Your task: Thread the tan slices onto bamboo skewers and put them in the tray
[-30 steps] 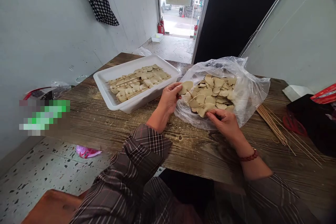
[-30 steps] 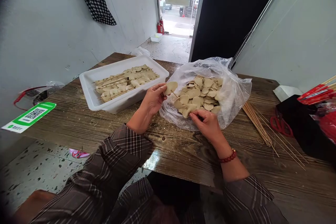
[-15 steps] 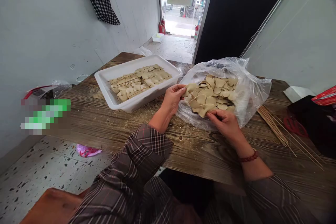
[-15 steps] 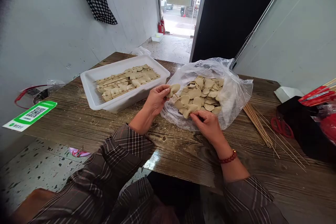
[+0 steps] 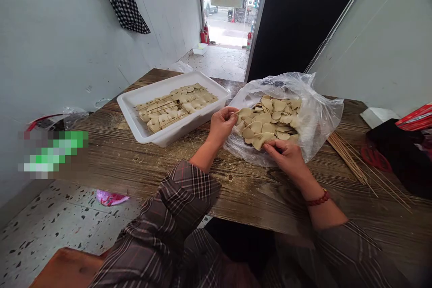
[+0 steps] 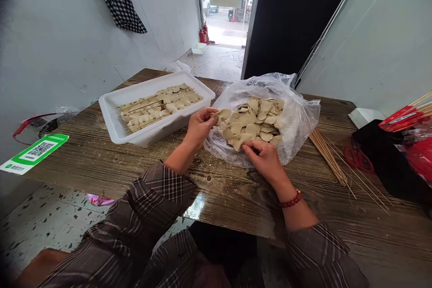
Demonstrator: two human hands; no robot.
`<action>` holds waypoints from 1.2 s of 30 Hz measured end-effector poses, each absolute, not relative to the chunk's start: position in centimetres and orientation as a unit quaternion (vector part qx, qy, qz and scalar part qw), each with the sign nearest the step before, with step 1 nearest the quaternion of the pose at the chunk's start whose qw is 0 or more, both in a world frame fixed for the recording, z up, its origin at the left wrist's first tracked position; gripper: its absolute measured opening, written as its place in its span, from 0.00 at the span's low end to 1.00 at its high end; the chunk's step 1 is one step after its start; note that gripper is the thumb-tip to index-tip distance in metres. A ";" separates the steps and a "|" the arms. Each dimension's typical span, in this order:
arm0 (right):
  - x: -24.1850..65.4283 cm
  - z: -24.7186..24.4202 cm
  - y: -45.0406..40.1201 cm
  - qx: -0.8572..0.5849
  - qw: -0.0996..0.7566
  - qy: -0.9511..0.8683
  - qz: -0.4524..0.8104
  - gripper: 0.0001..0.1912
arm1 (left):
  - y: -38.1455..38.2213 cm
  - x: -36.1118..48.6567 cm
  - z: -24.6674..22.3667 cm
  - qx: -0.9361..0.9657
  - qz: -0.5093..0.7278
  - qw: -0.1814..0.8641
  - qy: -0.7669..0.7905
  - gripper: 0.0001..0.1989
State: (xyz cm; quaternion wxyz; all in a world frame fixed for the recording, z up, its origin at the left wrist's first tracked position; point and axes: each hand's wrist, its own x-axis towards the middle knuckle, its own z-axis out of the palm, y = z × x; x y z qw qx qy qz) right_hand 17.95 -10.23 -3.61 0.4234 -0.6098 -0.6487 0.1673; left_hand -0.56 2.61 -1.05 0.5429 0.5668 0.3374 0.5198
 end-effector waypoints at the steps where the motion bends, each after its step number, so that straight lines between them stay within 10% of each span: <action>1: 17.9 -3.6 -10.2 -0.610 0.423 -0.648 0.169 0.14 | 2.6 -0.5 -1.1 0.574 0.517 0.537 0.339 0.06; 16: 17.5 -3.1 -10.2 -0.622 0.458 -0.581 0.259 0.16 | 2.2 -0.1 -1.2 0.607 0.470 0.533 0.356 0.24; 36: 16.7 -3.0 -10.2 -0.573 0.523 -0.473 0.418 0.20 | 1.3 0.2 -0.8 0.398 0.428 0.764 0.273 0.18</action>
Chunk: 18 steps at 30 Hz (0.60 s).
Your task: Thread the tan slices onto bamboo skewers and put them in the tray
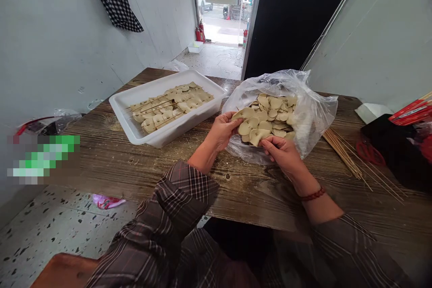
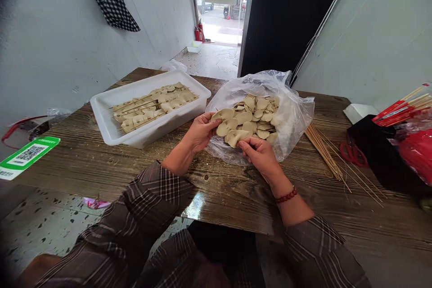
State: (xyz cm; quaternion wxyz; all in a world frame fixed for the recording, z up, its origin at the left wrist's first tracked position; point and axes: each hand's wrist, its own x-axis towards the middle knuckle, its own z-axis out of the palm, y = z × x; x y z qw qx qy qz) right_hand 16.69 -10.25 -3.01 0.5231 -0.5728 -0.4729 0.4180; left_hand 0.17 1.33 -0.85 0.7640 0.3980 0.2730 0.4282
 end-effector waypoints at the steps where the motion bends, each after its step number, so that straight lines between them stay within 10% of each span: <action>1: 16.7 -3.0 -10.2 -0.571 0.527 -0.470 0.419 0.20 | 1.3 0.1 -0.8 0.396 0.423 0.770 0.269 0.17; 18: 16.7 -3.2 -10.2 -0.598 0.469 -0.551 0.345 0.20 | 1.0 0.3 -0.4 0.358 0.434 0.792 0.235 0.10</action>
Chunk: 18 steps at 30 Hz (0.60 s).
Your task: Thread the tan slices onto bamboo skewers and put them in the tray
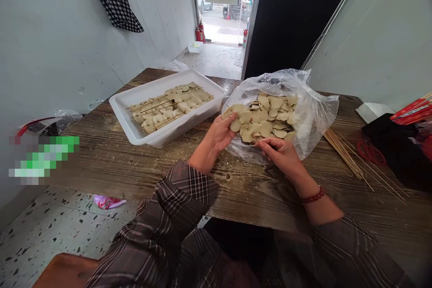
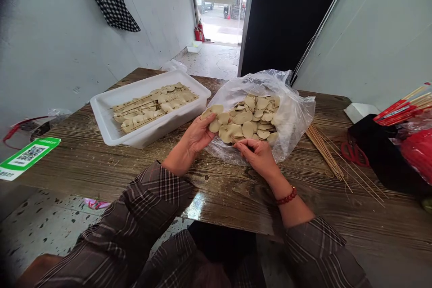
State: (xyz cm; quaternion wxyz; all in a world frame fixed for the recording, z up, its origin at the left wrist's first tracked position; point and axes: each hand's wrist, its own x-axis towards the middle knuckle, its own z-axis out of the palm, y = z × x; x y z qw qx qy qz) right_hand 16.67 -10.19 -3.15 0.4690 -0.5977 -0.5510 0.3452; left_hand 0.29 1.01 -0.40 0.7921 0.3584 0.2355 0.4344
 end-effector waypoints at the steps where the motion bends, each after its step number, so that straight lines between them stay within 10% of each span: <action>1: 16.7 -3.1 -10.2 -0.599 0.465 -0.558 0.337 0.20 | 1.1 0.2 -0.3 0.358 0.441 0.787 0.242 0.09; 18: 16.5 -3.5 -10.1 -0.609 0.462 -0.586 0.269 0.19 | 0.5 1.2 -0.9 0.370 0.455 0.771 0.250 0.14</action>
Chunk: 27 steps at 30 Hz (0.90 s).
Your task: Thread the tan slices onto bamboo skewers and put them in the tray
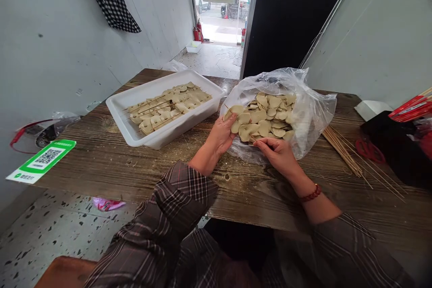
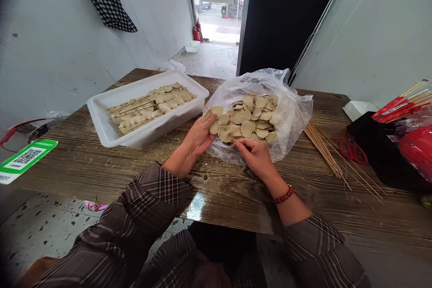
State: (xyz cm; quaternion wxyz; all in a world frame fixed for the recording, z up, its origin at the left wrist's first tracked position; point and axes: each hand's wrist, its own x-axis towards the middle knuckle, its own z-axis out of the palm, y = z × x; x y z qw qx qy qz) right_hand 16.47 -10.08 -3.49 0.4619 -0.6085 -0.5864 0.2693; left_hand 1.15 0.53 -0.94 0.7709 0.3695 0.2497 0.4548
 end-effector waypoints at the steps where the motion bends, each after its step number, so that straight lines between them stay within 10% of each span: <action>1: 16.5 -3.5 -10.1 -0.609 0.462 -0.585 0.270 0.19 | 0.5 1.2 -1.0 0.370 0.453 0.772 0.248 0.14; 27: 18.4 -3.1 -9.9 -0.623 0.560 -0.497 0.228 0.17 | 1.0 1.0 -1.8 0.434 0.431 0.738 0.284 0.13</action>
